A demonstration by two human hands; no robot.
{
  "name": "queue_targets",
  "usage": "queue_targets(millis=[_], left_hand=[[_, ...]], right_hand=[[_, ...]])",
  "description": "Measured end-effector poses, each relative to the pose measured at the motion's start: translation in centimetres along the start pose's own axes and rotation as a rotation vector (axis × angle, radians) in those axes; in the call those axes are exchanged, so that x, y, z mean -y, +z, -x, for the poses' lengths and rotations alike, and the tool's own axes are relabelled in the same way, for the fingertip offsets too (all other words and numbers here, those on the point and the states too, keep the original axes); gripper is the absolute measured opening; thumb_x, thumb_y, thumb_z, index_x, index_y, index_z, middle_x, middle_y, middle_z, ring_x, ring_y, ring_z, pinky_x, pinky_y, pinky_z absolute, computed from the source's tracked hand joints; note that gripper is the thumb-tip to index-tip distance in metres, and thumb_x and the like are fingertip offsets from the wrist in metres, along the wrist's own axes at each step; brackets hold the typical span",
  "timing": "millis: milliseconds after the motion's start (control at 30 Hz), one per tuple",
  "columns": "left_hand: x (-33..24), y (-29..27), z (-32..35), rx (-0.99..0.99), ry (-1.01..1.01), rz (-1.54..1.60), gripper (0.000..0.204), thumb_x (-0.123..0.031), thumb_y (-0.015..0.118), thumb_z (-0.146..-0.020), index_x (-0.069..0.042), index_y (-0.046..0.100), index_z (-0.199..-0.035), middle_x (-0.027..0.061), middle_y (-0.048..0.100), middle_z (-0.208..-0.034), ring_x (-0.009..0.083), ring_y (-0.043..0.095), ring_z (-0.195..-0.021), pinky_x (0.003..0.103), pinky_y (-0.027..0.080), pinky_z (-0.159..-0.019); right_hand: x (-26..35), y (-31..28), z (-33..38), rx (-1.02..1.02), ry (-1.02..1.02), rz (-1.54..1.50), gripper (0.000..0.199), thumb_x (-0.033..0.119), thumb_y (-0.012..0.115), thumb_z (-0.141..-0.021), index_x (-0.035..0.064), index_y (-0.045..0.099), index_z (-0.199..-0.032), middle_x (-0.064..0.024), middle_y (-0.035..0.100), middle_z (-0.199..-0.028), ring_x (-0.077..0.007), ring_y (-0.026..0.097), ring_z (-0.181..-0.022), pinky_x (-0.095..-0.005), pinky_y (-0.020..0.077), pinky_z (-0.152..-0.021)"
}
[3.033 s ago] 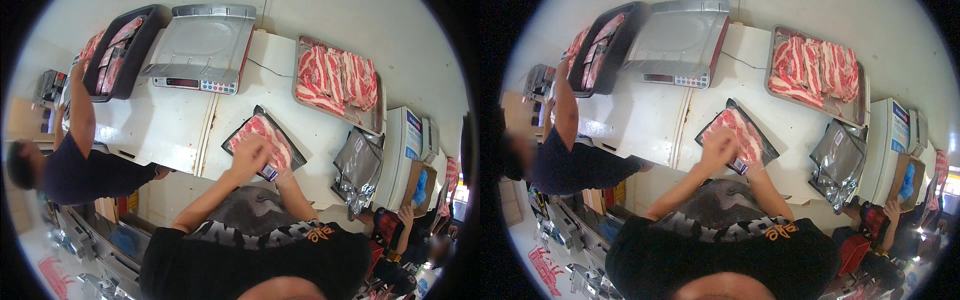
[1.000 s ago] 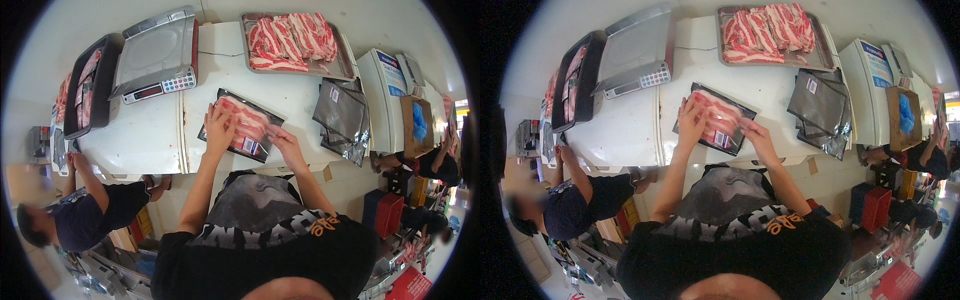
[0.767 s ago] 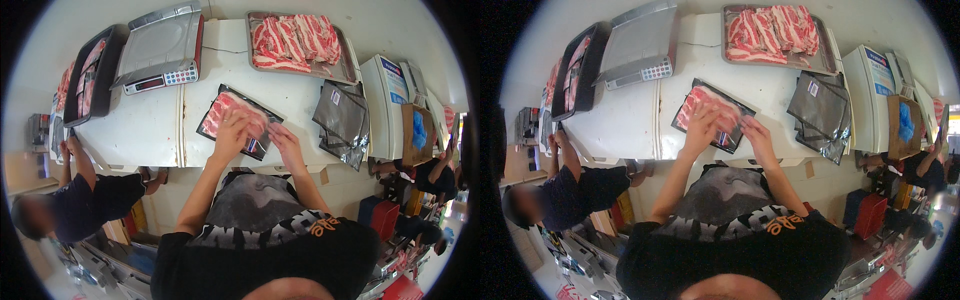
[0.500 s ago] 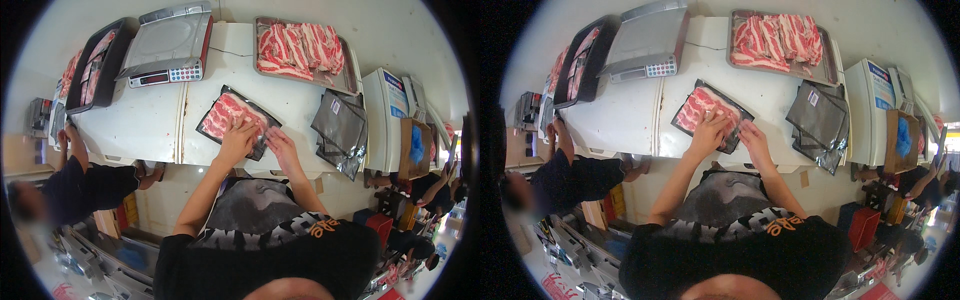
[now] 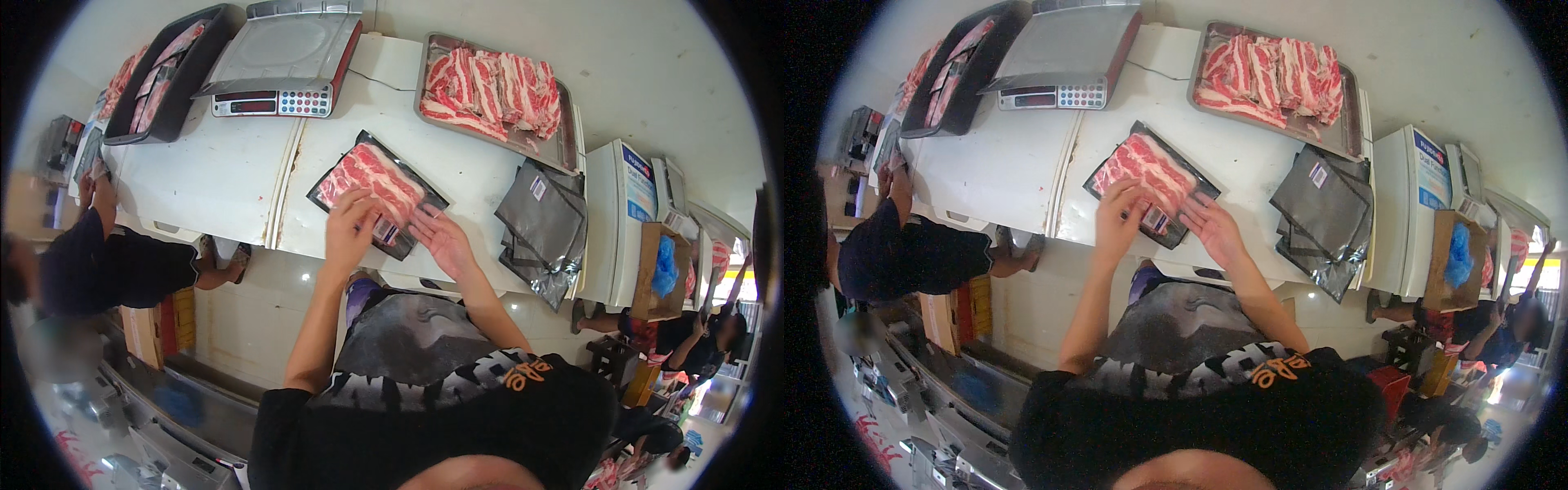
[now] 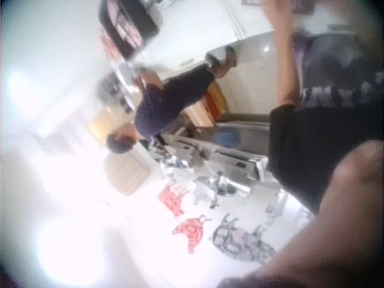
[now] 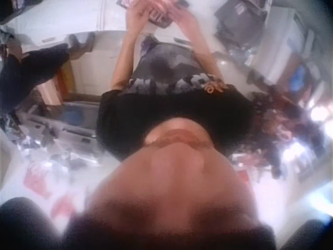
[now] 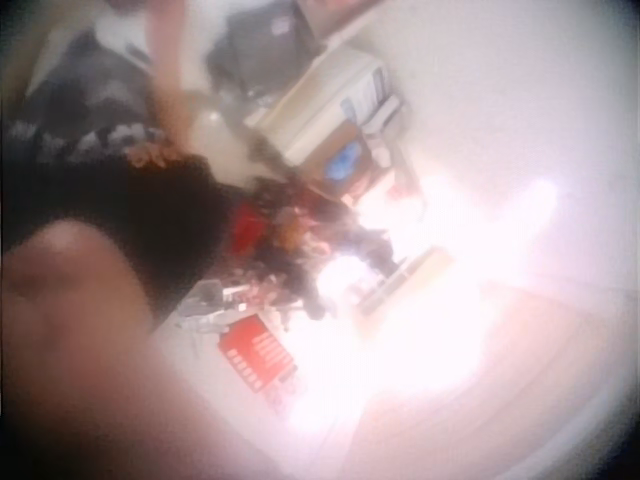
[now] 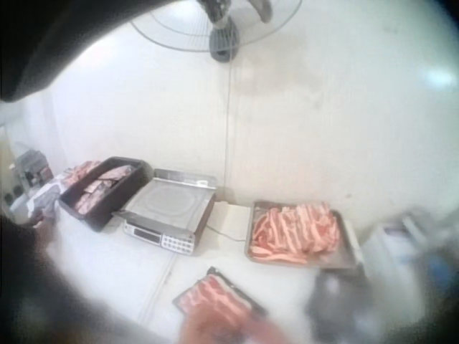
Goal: The person places sliced meat into black plastic trays, weighs them on a digital scale, and stacks the filled trays on the counter. The person handles the meat by hand and uses the scale to measure each portion before moving it aside.
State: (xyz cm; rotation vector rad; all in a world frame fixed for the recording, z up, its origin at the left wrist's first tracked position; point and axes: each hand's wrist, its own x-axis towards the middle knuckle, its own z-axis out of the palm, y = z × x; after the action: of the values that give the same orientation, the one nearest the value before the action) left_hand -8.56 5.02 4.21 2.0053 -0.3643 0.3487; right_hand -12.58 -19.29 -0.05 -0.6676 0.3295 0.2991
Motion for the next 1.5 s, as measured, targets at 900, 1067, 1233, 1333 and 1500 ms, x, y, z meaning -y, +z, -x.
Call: queue_targets(millis=[900, 1067, 1233, 1333, 1500], left_hand=[[0.7, 4.0, 8.5, 0.400, -0.984, 0.589, 0.042, -0.034, 0.067, -0.105, -0.001, 0.065, -0.079, 0.0018, 0.057, -0.059, 0.0123, 0.055, -0.048, 0.029, 0.045, -0.045], [0.1, 2.8, 8.2, 0.361, -0.954, 0.822, 0.039, -0.034, 0.069, -0.105, -0.007, 0.064, -0.078, -0.0013, 0.053, -0.058, 0.0083, 0.047, -0.048, 0.025, 0.035, -0.045], [-6.5, -4.7, 2.4, 0.276, -0.801, 1.147, 0.038, -0.034, 0.065, -0.107, -0.009, 0.061, -0.079, -0.0020, 0.049, -0.054, 0.0075, 0.041, -0.045, 0.025, 0.028, -0.044], [-7.4, -9.0, -0.4, 0.165, -0.720, 1.307, 0.039, -0.035, 0.060, -0.110, -0.011, 0.058, -0.080, -0.0036, 0.045, -0.053, 0.0074, 0.037, -0.044, 0.025, 0.028, -0.045], [-5.2, -16.2, -2.1, 0.035, -0.792, 1.647, 0.040, -0.032, 0.054, -0.112, -0.013, 0.055, -0.078, -0.0059, 0.041, -0.053, 0.0066, 0.032, -0.044, 0.024, 0.027, -0.046]], right_hand=[[8.6, -1.3, -7.3, 0.057, 0.305, 1.228, 0.040, 0.036, 0.060, -0.109, 0.0070, 0.062, -0.081, -0.0033, 0.060, -0.059, -0.0099, 0.049, -0.044, -0.0278, 0.0361, -0.043], [8.7, -2.5, -7.6, 0.140, 0.219, 0.950, 0.035, 0.034, 0.062, -0.108, 0.0105, 0.060, -0.082, 0.0025, 0.053, -0.061, -0.0084, 0.039, -0.047, -0.0274, 0.0297, -0.047], [10.3, 5.7, -5.8, 0.209, 0.057, 0.511, 0.030, 0.031, 0.064, -0.108, 0.0092, 0.063, -0.087, 0.0021, 0.057, -0.062, -0.0066, 0.040, -0.044, -0.0253, 0.0301, -0.046], [10.3, 12.9, -5.6, 0.255, -0.054, 0.506, 0.030, 0.030, 0.064, -0.108, 0.0077, 0.064, -0.088, 0.0013, 0.056, -0.057, -0.0063, 0.040, -0.041, -0.0243, 0.0298, -0.044], [6.6, 22.4, -9.4, 0.272, -0.056, 0.620, 0.034, 0.031, 0.064, -0.107, 0.0067, 0.063, -0.084, 0.0016, 0.051, -0.051, -0.0071, 0.039, -0.038, -0.0230, 0.0270, -0.041]])
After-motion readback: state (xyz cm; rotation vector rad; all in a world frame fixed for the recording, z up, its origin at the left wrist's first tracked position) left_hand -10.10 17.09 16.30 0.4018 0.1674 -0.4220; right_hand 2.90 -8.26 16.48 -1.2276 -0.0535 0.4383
